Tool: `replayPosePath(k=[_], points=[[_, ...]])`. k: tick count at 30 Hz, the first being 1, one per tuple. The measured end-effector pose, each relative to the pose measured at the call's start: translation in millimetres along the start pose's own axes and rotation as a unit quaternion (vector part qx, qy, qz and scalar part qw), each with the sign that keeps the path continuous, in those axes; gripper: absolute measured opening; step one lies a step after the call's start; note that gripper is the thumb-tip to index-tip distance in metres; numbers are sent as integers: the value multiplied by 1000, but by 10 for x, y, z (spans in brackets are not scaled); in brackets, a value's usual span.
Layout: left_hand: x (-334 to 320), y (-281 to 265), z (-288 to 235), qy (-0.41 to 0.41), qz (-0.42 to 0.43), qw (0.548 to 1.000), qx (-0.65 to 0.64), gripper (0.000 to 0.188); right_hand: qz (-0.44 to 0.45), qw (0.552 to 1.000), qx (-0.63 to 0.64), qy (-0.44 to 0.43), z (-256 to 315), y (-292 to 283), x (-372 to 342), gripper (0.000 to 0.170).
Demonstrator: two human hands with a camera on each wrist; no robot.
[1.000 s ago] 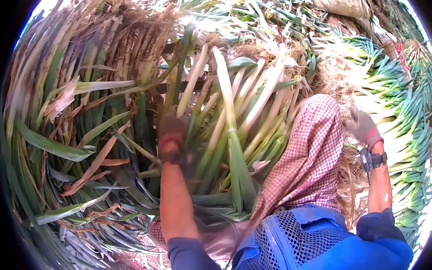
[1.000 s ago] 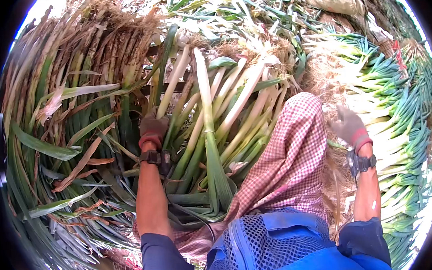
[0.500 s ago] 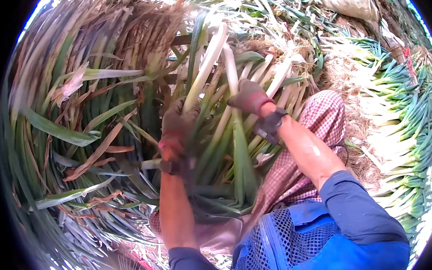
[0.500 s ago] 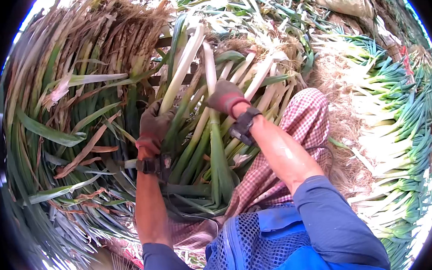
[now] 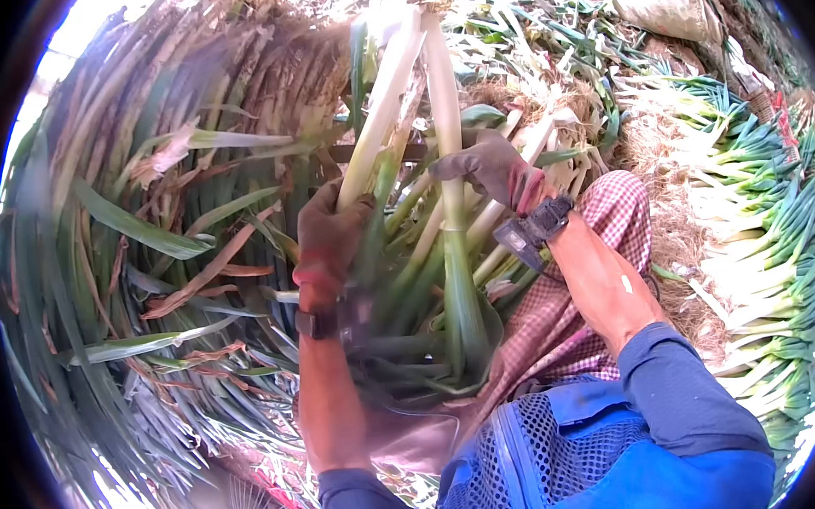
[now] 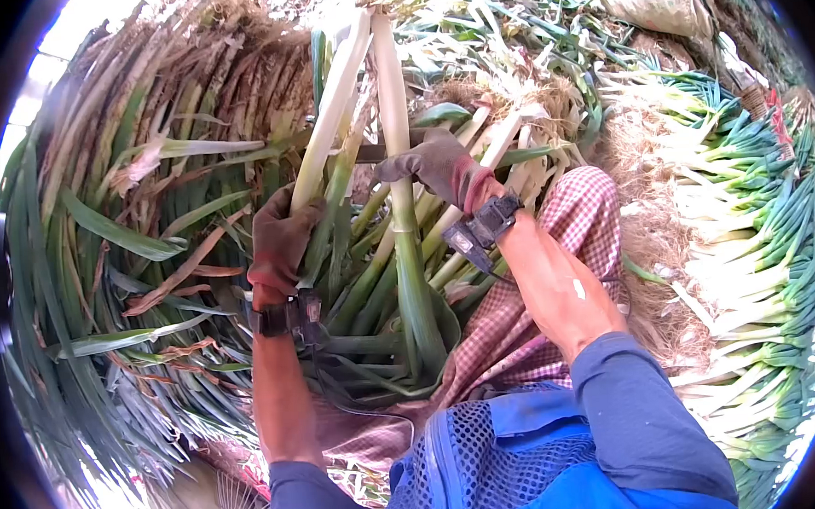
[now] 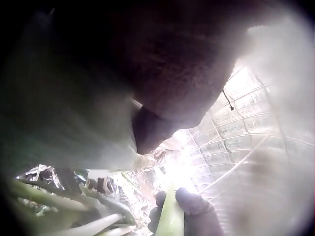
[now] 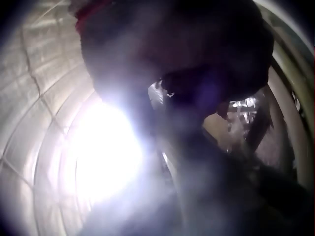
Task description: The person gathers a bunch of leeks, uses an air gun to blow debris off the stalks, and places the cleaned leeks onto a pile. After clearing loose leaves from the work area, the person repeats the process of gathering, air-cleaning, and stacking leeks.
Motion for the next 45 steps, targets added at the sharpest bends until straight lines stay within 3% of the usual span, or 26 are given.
replayPosePath(k=[1, 3, 5, 6, 9, 12, 14, 17, 19, 25, 27, 28, 29, 31, 33, 36, 40, 45], points=[[-8, -37, -73, 10, -26, 1000, 7, 31, -6, 997, -68, -27, 129, 1, -20, 43], [-66, -103, -250, 6, -52, 998, 17, 28, 27, 999, -11, -31, 295, 6, -140, 44], [-146, -132, -358, 0, -71, 997, 32, 26, -38, 993, -88, -64, 392, 39, -170, 43], [-139, -140, -393, 0, -70, 997, 34, 26, -44, 996, -67, -48, 477, 81, -252, 40], [-133, -180, -484, 1, -75, 996, 41, 26, -18, 982, -101, -156, 546, 223, -242, 42], [-159, -276, -611, -14, -101, 994, 32, 21, 43, 986, -91, -135, 693, 238, -309, 47], [-173, -381, -723, -8, -112, 994, 19, 18, 38, 986, -88, -138, 727, 243, -285, 45], [-298, -385, -934, -4, -80, 997, -10, 17, 22, 978, -141, -150, 857, 227, -347, 43], [-342, -340, -951, -13, -72, 997, 21, 17, 12, 953, -220, -210, 934, 239, -366, 37], [-289, -21, -674, -12, -41, 998, 38, 20, -47, 941, -309, -130, 661, -28, -227, 30], [-196, 76, -500, -6, -31, 997, 70, 22, -63, 948, -302, -84, 460, -108, -173, 33], [-194, 139, -443, -22, -22, 998, 63, 24, -62, 947, -297, -102, 413, -151, -177, 48], [-189, 190, -389, -37, -14, 998, 57, 25, -61, 947, -300, -96, 345, -185, -170, 48], [-131, 231, -270, -30, -3, 996, 87, 28, -40, 972, -229, -33, 113, -222, -119, 45], [-77, 304, -165, -33, 12, 999, 39, 28, -33, 987, -157, 2, -177, -235, -108, 41], [-9, 378, -49, -52, 17, 997, 62, 30, 111, 981, -137, 81, -671, -156, -218, 31], [59, 409, 25, -54, 25, 990, 128, 34, 128, 976, -55, 166, -1055, -40, -352, 41], [84, 427, 83, -77, 28, 991, 104, 37, 65, 986, -81, 133, -1077, 139, -319, 43]])
Point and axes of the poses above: each hand's wrist, its own x-axis towards the middle knuckle, its own y-axis out of the palm, z = x × y, the point moved 5 cm from there along x, towards the middle knuckle, and after that the axes turned 15 degrees about -z, right-handed, at the moved point
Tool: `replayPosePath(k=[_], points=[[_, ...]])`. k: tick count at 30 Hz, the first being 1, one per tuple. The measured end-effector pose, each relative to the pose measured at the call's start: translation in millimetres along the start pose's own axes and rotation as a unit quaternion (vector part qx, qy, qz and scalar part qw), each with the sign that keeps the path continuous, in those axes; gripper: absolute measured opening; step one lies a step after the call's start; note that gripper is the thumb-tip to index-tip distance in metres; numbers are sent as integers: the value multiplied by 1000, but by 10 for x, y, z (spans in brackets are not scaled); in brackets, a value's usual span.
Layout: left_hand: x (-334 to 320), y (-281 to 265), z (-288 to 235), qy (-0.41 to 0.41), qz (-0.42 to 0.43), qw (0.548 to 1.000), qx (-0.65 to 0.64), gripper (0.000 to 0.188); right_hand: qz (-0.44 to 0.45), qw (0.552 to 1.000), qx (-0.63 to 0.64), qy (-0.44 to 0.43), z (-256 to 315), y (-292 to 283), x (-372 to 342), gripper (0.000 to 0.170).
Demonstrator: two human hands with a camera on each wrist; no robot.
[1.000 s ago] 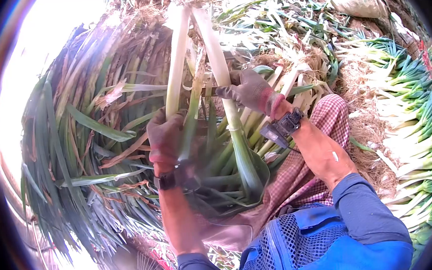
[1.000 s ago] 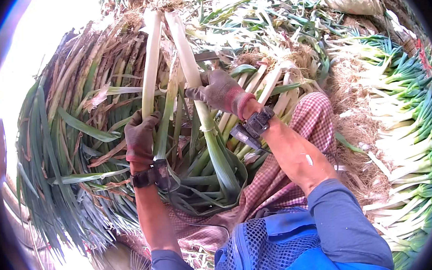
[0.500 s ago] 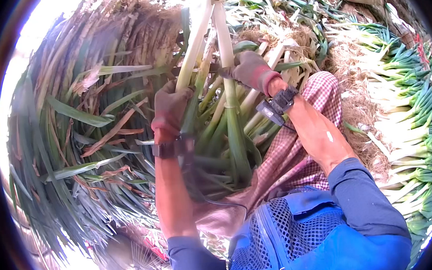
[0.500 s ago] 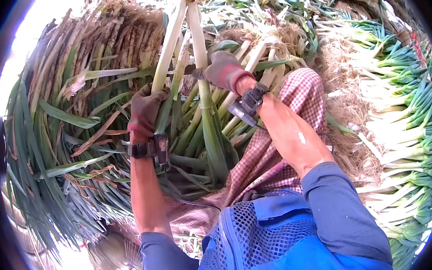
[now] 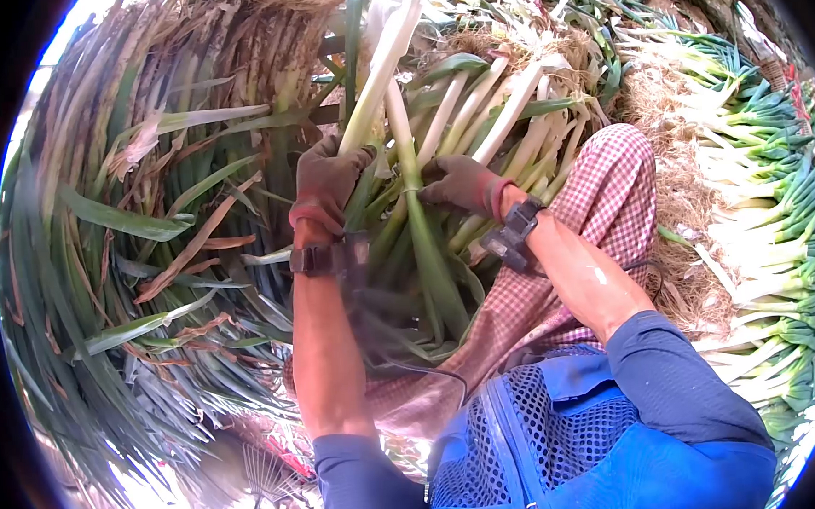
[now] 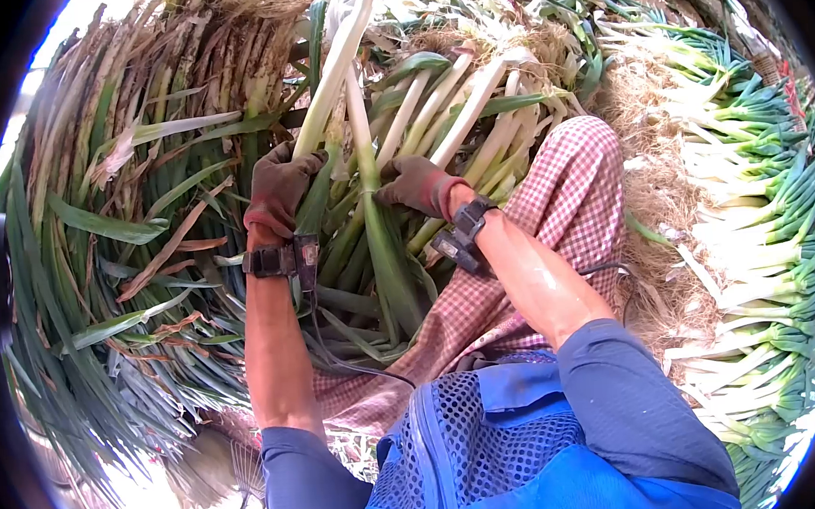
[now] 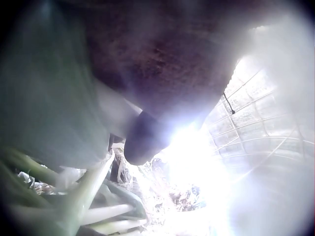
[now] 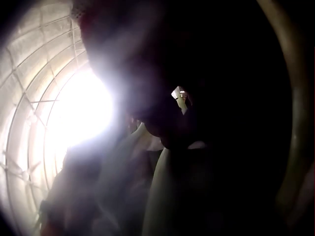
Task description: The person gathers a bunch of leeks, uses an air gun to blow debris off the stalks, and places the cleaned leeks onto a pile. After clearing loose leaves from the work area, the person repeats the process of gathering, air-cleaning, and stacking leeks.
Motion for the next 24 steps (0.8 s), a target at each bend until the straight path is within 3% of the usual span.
replayPosePath(k=[3, 6, 8, 11, 13, 15, 18, 24], points=[[32, -17, 33, -11, 4, 1000, -3, 36, 17, 999, -33, 3, 39, 16, 12, 40], [60, -52, 39, -12, -1, 1000, 3, 34, 18, 999, -49, -6, 54, 59, 100, 49], [36, -88, 16, -9, -5, 1000, 13, 33, -4, 955, -289, -69, 113, 123, 239, 59], [80, -197, -6, -7, -25, 1000, -8, 29, -23, 972, -233, -27, 142, 127, 265, 61], [228, -341, 79, -4, -85, 996, -29, 26, -29, 982, -183, -47, 180, 91, 236, 56], [434, -540, 220, 15, -93, 995, -37, 26, -39, 992, -97, -75, 259, 87, 153, 48], [338, -616, -59, 12, -114, 993, -31, 27, -69, 985, -98, -124, 648, 52, -219, 46], [204, -556, -266, 26, -26, 989, -143, 26, -95, 953, -247, -148, 1086, 272, -508, 60]])
Point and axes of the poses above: each hand's wrist, its own x-axis towards the middle knuckle, its own y-axis out of the palm, z = x × y, the point moved 5 cm from there along x, towards the middle knuckle, and after that the axes turned 15 degrees about -z, right-handed, at the moved point
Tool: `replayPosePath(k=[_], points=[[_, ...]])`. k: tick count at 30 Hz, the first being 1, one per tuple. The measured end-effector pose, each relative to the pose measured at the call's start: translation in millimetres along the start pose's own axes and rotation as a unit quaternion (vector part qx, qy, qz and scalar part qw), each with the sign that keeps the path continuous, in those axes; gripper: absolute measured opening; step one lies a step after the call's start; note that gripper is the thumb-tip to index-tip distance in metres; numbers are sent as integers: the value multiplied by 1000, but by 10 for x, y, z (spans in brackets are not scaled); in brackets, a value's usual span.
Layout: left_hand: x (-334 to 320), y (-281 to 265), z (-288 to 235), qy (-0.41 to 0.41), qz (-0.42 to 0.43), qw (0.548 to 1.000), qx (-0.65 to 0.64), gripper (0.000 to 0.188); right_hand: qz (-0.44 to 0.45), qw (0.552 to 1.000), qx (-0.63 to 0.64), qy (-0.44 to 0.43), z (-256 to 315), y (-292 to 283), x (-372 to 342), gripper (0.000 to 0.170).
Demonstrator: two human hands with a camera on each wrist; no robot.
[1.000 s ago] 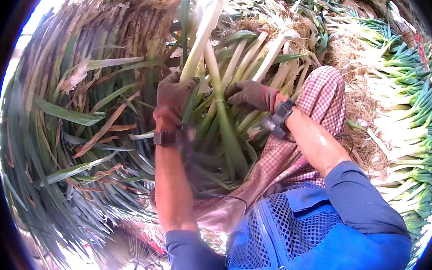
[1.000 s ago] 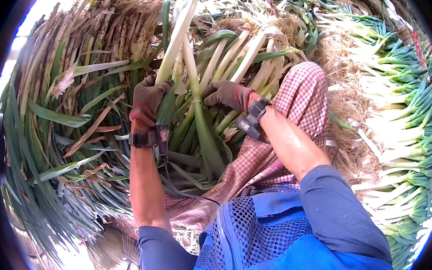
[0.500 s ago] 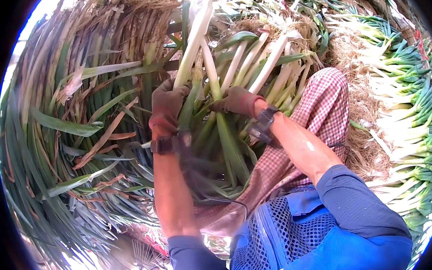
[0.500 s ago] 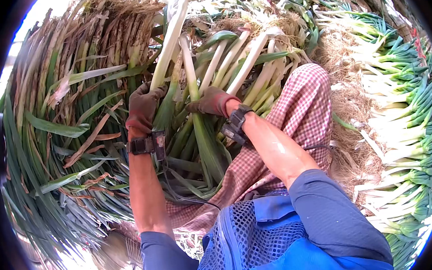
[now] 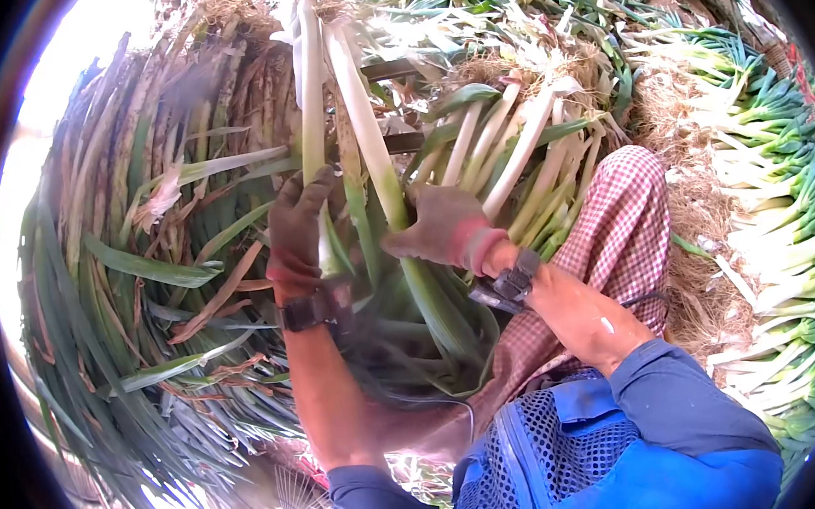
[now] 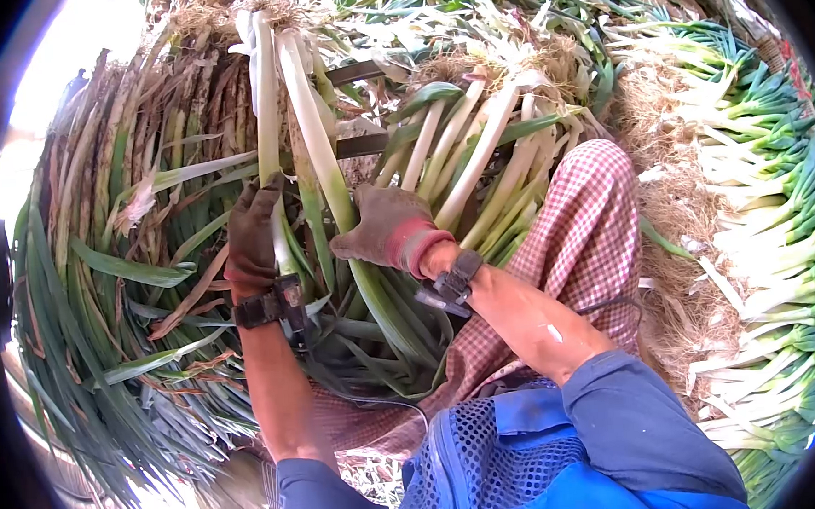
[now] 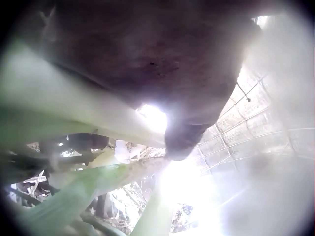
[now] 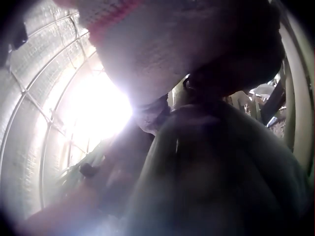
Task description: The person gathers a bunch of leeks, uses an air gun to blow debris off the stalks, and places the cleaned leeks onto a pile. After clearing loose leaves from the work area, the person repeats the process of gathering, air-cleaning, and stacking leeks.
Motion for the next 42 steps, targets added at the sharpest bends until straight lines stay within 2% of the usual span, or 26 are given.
replayPosePath(k=[5, 8, 10, 12, 14, 15, 16, 18, 20, 21, 23, 24, 25, 27, 28, 30, 31, 32, 33, 34, 35, 37, 38, 39, 40, 42], points=[[-233, 245, -156, 75, 84, 993, 20, 35, 9, 1000, -8, -16, 221, 88, -60, 56], [-362, 352, -239, 67, 81, 994, 39, 38, 36, 999, 12, -27, 350, 109, -67, 55], [-362, 363, -266, 76, 46, 992, 86, 40, 29, 997, -43, -55, 446, 224, -7, 66], [-320, 354, -262, 28, 39, 991, 126, 41, 30, 999, -32, -24, 366, 247, -64, 70], [-265, 303, -283, 23, 51, 991, 123, 38, -1, 996, 34, -77, 354, 261, -85, 78], [-281, 303, -304, -14, 84, 989, 121, 38, -2, 996, 36, -76, 286, 218, -52, 78], [-310, 312, -303, -51, 117, 985, 119, 38, 55, 990, 95, -89, 217, 191, -3, 81], [-335, 321, -347, -40, 126, 985, 113, 39, 113, 976, 155, -103, 97, 139, 107, 85], [-336, 318, -374, -27, 136, 984, 108, 39, -51, 977, 198, -67, -74, -24, 315, 81], [-325, 304, -363, -25, 149, 984, 98, 42, -52, 976, 200, -67, -107, 2, 419, 81], [-356, 299, -386, -23, 162, 982, 91, 44, -23, 916, 387, -108, -101, 27, 607, 68], [-402, 315, -429, -31, 176, 979, 93, 46, -24, 915, 389, -109, -100, -17, 698, 68], [-434, 330, -453, -38, 190, 976, 95, 48, 98, 882, 452, -90, -63, 24, 757, 65], [-471, 337, -453, -40, 198, 974, 100, 46, 198, 888, 397, -126, 18, 54, 752, 62], [-481, 344, -455, -41, 207, 972, 103, 44, 198, 887, 398, -126, 10, 113, 811, 62], [-450, 313, -445, -38, 203, 973, 106, 42, 187, 893, 407, -48, -83, 260, 975, 53], [-439, 305, -453, -34, 201, 973, 108, 40, 187, 893, 407, -48, 51, 131, 903, 53], [-440, 294, -466, -35, 200, 973, 108, 40, 119, 951, 279, -63, 115, -48, 864, 43], [-440, 285, -503, -36, 187, 974, 119, 39, 47, 986, 143, -77, 187, -238, 831, 35], [-431, 266, -520, -37, 174, 975, 131, 38, 47, 986, 143, -77, 198, -305, 892, 35], [-385, 213, -501, -38, 173, 975, 130, 38, 4, 993, 22, -115, 191, -423, 1042, 29], [-251, 13, -450, -31, 165, 975, 142, 40, -94, 984, -65, -136, 172, -790, 1309, 28], [-225, -67, -450, -31, 163, 976, 141, 40, -151, 981, -31, -119, 98, -1060, 1480, 31], [-230, -116, -457, -57, 191, 977, 76, 42, -249, 948, -125, -151, -102, -1268, 2017, 27], [-254, -153, -481, -82, 218, 972, 12, 44, -310, 926, -140, -162, -113, -1695, 2127, 27], [-300, -261, -533, -65, 176, 981, 56, 47, -402, 887, -130, -183, -69, -2564, 2039, 26]])
Point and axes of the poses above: each hand's wrist, its own x-axis towards the middle knuckle, its own y-axis out of the palm, z = x × y, the point moved 5 cm from there along x, towards the middle knuckle, and after that the axes turned 15 degrees about -z, right-handed, at the moved point
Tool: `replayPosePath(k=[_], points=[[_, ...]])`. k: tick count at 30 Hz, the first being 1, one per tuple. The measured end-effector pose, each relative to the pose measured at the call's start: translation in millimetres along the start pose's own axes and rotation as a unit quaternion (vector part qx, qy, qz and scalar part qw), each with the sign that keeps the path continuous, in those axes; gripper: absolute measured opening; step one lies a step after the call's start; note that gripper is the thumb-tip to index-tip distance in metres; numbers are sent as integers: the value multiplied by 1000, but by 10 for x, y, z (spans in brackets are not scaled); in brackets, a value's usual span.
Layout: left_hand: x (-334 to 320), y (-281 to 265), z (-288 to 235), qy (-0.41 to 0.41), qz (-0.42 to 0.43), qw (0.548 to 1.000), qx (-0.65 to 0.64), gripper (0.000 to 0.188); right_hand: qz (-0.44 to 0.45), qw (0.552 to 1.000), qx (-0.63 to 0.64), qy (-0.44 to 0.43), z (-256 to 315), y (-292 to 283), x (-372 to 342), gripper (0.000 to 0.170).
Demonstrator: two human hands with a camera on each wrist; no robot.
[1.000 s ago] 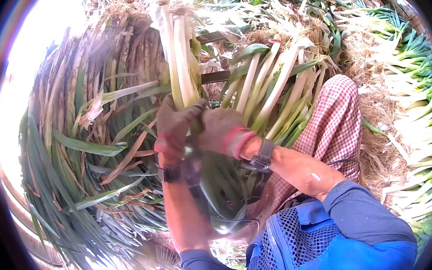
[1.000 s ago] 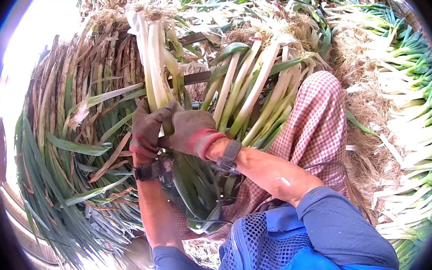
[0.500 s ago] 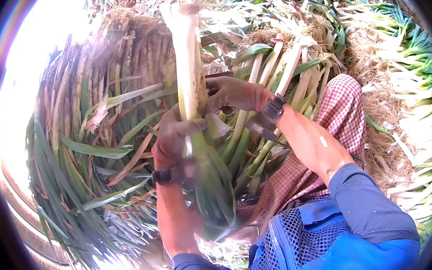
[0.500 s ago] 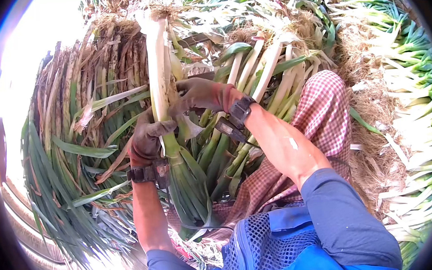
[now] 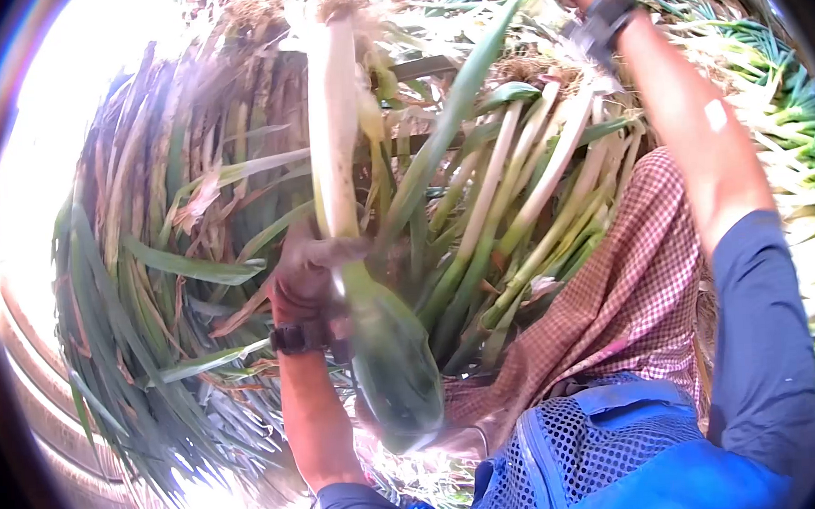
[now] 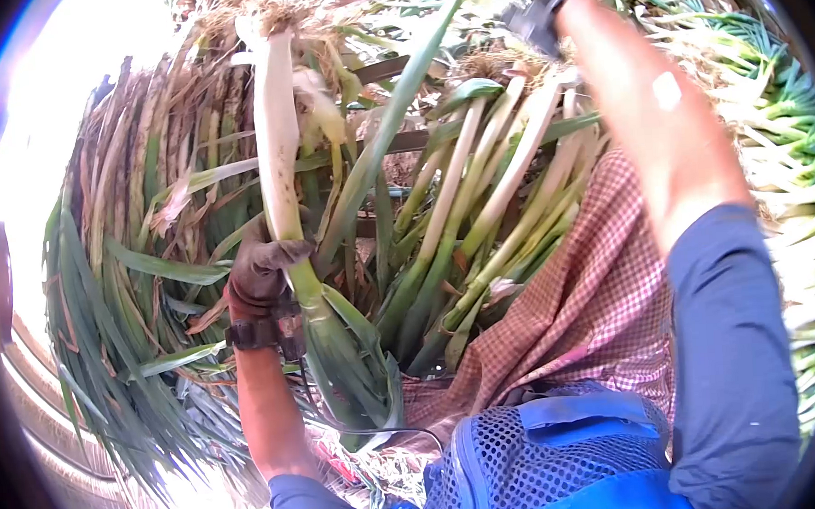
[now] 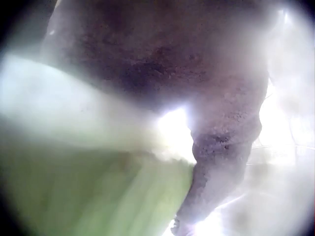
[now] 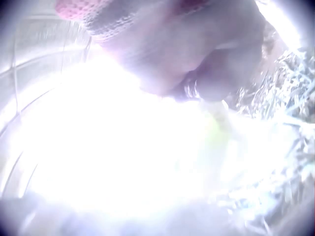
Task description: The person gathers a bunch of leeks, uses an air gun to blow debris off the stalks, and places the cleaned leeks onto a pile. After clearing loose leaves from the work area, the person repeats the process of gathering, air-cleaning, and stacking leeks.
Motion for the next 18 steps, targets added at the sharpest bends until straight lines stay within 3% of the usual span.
replayPosePath(k=[2, 3, 4, 8, 10, 12, 15, 16, 18], points=[[3, -90, 63, 15, -11, 996, 88, 46, -72, 997, 1, -5, -199, -538, 363, 26], [-56, -91, 17, 12, -5, 1000, -5, 40, -93, 996, 2, -7, -264, -737, 467, 26], [-31, -132, 50, 10, -5, 1000, -3, 40, -110, 994, 4, -9, -307, -921, 556, 26], [131, -328, 76, 45, -70, 996, 9, 33, -99, 995, 22, -23, -316, -1137, 514, 25], [232, -329, 49, 50, -84, 994, 45, 28, -29, 999, 40, -20, -306, -908, 236, 26], [289, -316, 87, 37, -104, 992, 53, 28, 99, 993, 68, 17, -223, -483, -292, 26], [306, -228, 91, 23, -134, 989, 63, 28, 369, 925, 29, 87, 19, 333, -1490, 27], [307, -205, 78, 23, -144, 987, 63, 31, 437, 895, 0, 89, 74, 513, -1865, 42], [323, -157, 93, 22, -131, 990, 46, 31, 460, 881, -102, 47, 242, 578, -2319, 54]])
Point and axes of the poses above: each hand's wrist, its own x-axis towards the middle knuckle, its own y-axis out of the palm, z = x × y, the point moved 5 cm from there along x, towards the middle knuckle, and after that the axes turned 15 degrees about -z, right-handed, at the moved point
